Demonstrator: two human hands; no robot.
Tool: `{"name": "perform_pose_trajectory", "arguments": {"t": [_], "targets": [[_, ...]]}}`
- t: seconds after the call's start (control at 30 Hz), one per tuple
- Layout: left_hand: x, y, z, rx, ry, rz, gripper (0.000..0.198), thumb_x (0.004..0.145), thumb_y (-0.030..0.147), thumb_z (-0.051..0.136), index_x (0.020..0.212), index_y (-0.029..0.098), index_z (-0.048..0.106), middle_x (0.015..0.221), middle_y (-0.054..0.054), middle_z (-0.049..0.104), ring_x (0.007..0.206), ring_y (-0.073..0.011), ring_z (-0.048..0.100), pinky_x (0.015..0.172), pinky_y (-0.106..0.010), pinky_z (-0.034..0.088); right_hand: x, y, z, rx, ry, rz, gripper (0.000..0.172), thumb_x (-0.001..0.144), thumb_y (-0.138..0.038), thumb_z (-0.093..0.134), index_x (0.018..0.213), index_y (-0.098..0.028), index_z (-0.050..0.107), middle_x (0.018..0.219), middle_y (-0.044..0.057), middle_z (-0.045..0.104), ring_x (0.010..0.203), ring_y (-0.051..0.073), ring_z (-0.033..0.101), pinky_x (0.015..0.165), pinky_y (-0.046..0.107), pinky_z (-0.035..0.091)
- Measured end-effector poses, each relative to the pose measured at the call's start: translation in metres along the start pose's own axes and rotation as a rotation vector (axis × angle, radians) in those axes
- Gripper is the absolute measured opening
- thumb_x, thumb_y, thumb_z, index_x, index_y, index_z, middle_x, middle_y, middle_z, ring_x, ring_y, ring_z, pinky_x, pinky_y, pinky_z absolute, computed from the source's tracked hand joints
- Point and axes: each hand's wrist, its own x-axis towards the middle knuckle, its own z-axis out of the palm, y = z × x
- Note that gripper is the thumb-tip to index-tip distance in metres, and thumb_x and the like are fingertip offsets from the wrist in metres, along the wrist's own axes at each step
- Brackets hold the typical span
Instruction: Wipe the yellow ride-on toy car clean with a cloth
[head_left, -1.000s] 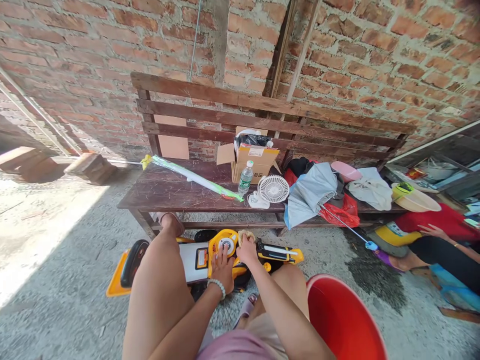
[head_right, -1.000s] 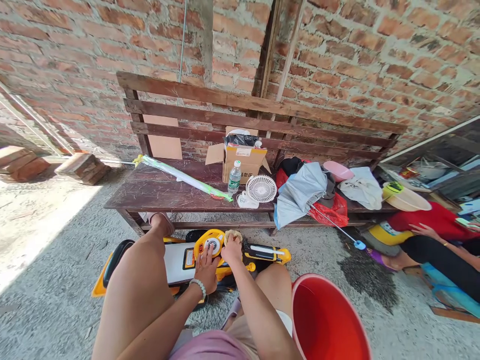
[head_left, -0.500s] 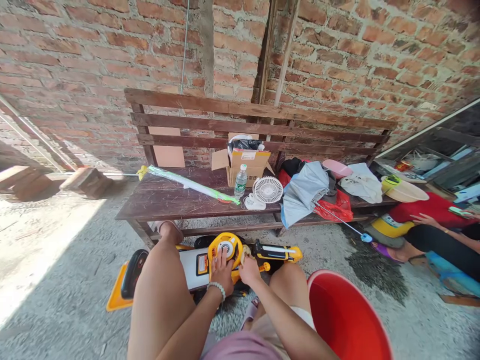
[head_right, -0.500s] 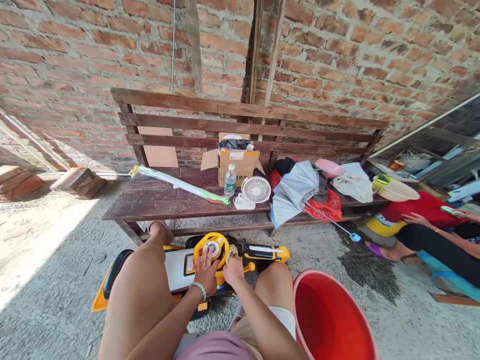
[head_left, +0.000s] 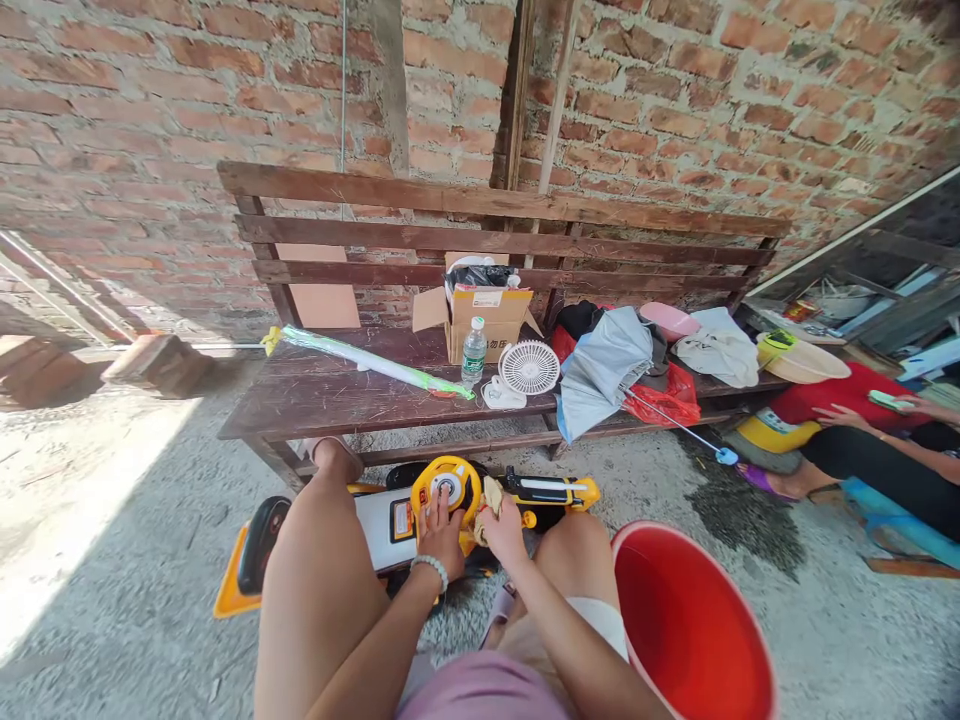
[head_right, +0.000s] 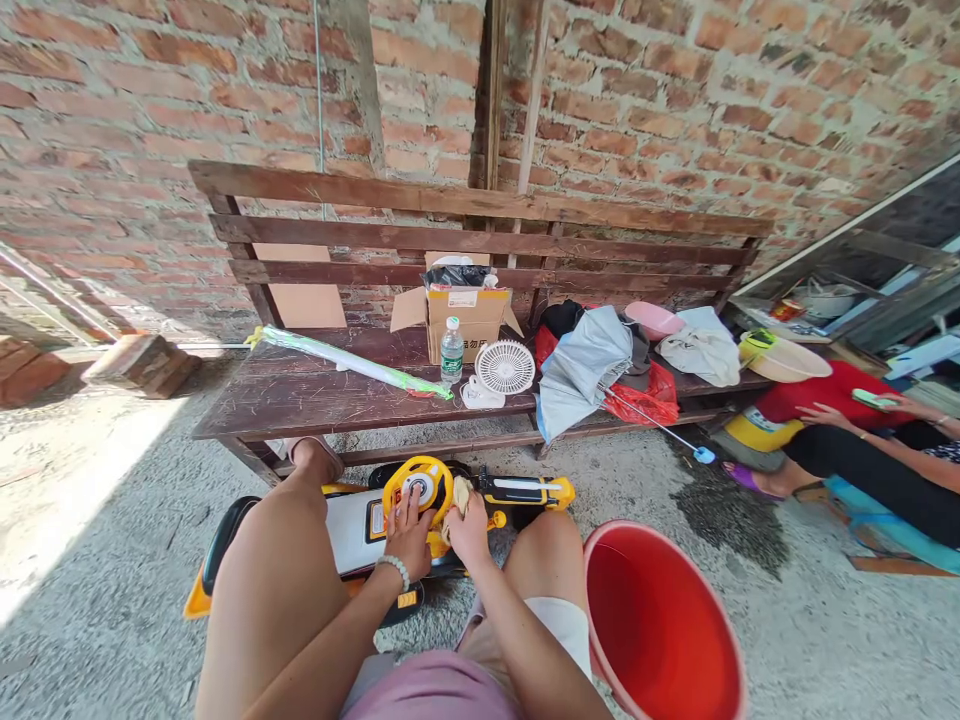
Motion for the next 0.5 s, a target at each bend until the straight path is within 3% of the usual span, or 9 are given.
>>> {"name": "perform_pose_trajectory", "arguments": {"t": [0.1, 0.17, 0.33, 0.43, 0.5], "targets": [[0.001, -0.001, 0.003, 0.009, 0.027, 0.005, 0.073, 0.084, 0.015, 0.066, 0.157, 0.021, 0.06, 0.188, -0.01, 0.002, 0.173, -0.0343, -0.003, 0.138, -0.06, 0.003, 0.009, -0.006, -0.001, -0.106, 0.085, -0.165, 0.057, 0.09, -0.027, 0.055, 0.144, -0.019, 0.069, 0.151, 0.016, 0.065, 0.143, 0.032, 0.06, 0.124, 0.049, 0.046], [0.001, -0.003, 0.005, 0.01, 0.045, 0.013, 0.07, 0.084, 0.014, 0.066, 0.154, 0.021, 0.062, 0.188, -0.01, 0.004, 0.174, -0.0341, -0.002, 0.138, -0.06, 0.004, 0.007, 0.001, 0.006, -0.228, 0.036, -0.153, 0.063, 0.089, -0.023, 0.055, 0.151, -0.018, 0.064, 0.16, 0.018, 0.057, 0.151, 0.034, 0.053, 0.127, 0.051, 0.043], [0.001, -0.004, 0.007, 0.014, 0.07, 0.02, 0.068, 0.083, 0.013, 0.066, 0.15, 0.022, 0.065, 0.188, -0.01, 0.008, 0.174, -0.0335, 0.001, 0.138, -0.059, 0.004, -0.002, 0.019, 0.024, -0.433, -0.159, -0.012, 0.076, 0.081, -0.012, 0.056, 0.156, -0.013, 0.061, 0.163, 0.021, 0.055, 0.144, 0.036, 0.06, 0.125, 0.049, 0.044], [0.001, -0.002, 0.006, 0.031, 0.076, 0.011, 0.069, 0.084, 0.014, 0.066, 0.152, 0.022, 0.064, 0.188, -0.011, 0.007, 0.174, -0.034, 0.001, 0.138, -0.058, 0.004, -0.003, 0.012, 0.02, -0.433, -0.196, -0.001, 0.069, 0.079, -0.01, 0.058, 0.148, -0.014, 0.068, 0.16, 0.02, 0.059, 0.139, 0.033, 0.063, 0.121, 0.043, 0.048], [0.001, -0.001, 0.004, 0.044, 0.068, 0.002, 0.071, 0.083, 0.011, 0.065, 0.153, 0.022, 0.063, 0.188, -0.012, 0.006, 0.174, -0.0339, 0.0, 0.138, -0.058, 0.004, -0.008, 0.006, 0.014, -0.388, -0.252, 0.072, 0.057, 0.076, -0.009, 0.061, 0.13, -0.017, 0.077, 0.147, 0.018, 0.069, 0.129, 0.031, 0.069, 0.114, 0.041, 0.052]]}}
